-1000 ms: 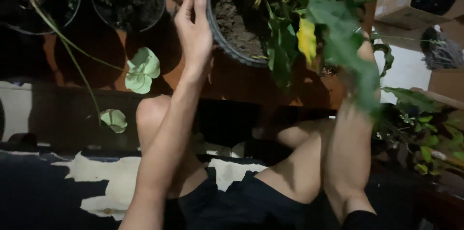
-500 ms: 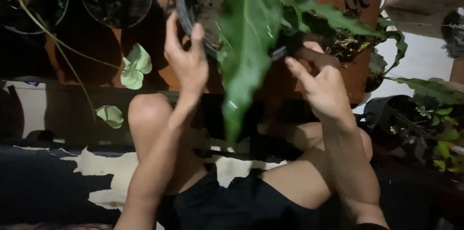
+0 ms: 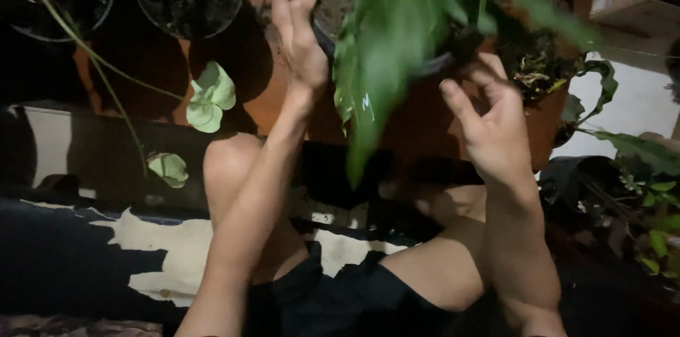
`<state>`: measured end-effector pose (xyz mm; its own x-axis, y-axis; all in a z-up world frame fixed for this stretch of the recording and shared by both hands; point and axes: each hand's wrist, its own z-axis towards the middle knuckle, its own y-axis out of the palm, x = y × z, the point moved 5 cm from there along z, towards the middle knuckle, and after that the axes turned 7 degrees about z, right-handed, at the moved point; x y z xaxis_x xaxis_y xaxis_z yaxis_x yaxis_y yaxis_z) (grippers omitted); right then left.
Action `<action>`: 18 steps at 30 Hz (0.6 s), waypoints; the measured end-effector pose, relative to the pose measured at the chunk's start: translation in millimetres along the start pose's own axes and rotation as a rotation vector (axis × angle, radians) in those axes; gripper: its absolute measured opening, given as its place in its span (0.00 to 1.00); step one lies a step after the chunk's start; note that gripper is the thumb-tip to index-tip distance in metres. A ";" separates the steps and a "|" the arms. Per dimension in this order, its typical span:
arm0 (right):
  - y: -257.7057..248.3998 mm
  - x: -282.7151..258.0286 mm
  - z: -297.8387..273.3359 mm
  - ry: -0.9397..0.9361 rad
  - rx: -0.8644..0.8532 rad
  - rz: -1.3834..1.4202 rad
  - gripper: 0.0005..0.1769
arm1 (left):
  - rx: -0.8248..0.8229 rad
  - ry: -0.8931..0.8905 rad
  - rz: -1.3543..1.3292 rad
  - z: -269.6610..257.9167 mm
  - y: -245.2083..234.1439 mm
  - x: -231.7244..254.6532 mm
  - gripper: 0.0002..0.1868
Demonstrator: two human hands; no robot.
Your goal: A person is inspecting a plant, removing old moss and soil from its roots, and then placing it into a new plastic pot.
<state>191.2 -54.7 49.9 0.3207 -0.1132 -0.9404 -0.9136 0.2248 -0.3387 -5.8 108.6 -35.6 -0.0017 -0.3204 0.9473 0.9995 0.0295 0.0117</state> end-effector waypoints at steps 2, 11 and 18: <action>-2.5 20.8 -3.2 0.194 -0.004 0.015 0.09 | -0.057 0.143 -0.008 -2.5 8.3 21.5 0.14; -22.0 4.9 -8.6 -0.104 0.333 -0.400 0.12 | -0.028 0.048 -0.118 -12.8 8.9 -2.1 0.18; -8.7 6.5 23.0 -0.144 0.412 -0.460 0.09 | 0.010 0.113 -0.137 -10.6 13.4 12.3 0.16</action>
<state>206.9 -35.1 46.0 0.7147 -0.1621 -0.6804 -0.5120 0.5416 -0.6668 7.9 95.1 -27.2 -0.1333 -0.4266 0.8946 0.9899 -0.0125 0.1415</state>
